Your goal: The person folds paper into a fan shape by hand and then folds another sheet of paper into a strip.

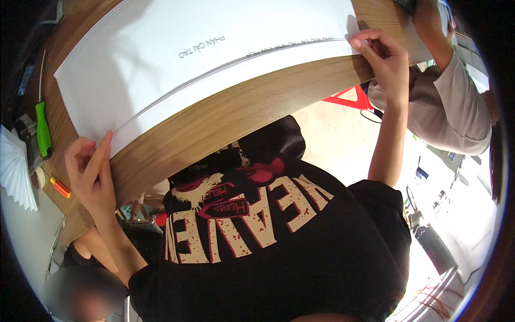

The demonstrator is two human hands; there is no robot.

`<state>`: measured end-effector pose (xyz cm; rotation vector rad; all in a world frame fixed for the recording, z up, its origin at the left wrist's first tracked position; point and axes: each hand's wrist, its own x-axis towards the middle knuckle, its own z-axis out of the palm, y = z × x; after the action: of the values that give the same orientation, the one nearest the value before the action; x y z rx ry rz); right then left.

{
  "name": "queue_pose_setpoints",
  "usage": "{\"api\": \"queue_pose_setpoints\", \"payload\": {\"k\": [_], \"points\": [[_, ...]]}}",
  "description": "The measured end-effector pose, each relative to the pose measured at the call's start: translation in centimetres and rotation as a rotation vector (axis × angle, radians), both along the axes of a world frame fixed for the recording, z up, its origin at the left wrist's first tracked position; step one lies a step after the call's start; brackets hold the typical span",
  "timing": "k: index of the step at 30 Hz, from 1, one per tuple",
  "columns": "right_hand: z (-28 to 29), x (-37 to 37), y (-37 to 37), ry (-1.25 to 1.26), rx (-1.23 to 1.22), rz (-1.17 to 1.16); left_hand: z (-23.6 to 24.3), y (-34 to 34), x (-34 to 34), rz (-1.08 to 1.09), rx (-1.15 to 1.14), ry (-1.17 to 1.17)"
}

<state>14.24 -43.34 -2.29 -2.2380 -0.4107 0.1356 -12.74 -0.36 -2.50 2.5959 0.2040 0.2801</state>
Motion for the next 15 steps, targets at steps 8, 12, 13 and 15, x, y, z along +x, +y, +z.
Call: {"api": "queue_pose_setpoints", "payload": {"k": [8, 12, 13, 15], "points": [[-0.5, -1.4, 0.5, -0.159, -0.112, -0.005, 0.8, -1.1, 0.3, -0.126, 0.178, 0.028], [-1.1, -1.4, 1.2, -0.761, -0.181, 0.144, 2.2, -2.3, 1.8, -0.205, 0.453, 0.000], [-0.6, -1.8, 0.8, -0.768, -0.295, 0.222, 2.4, -2.5, 1.8, -0.245, 0.472, 0.018], [0.5, -2.1, 0.9, -0.787, -0.372, 0.344, 3.2, -3.1, 2.4, -0.349, 0.479, 0.054]]}}
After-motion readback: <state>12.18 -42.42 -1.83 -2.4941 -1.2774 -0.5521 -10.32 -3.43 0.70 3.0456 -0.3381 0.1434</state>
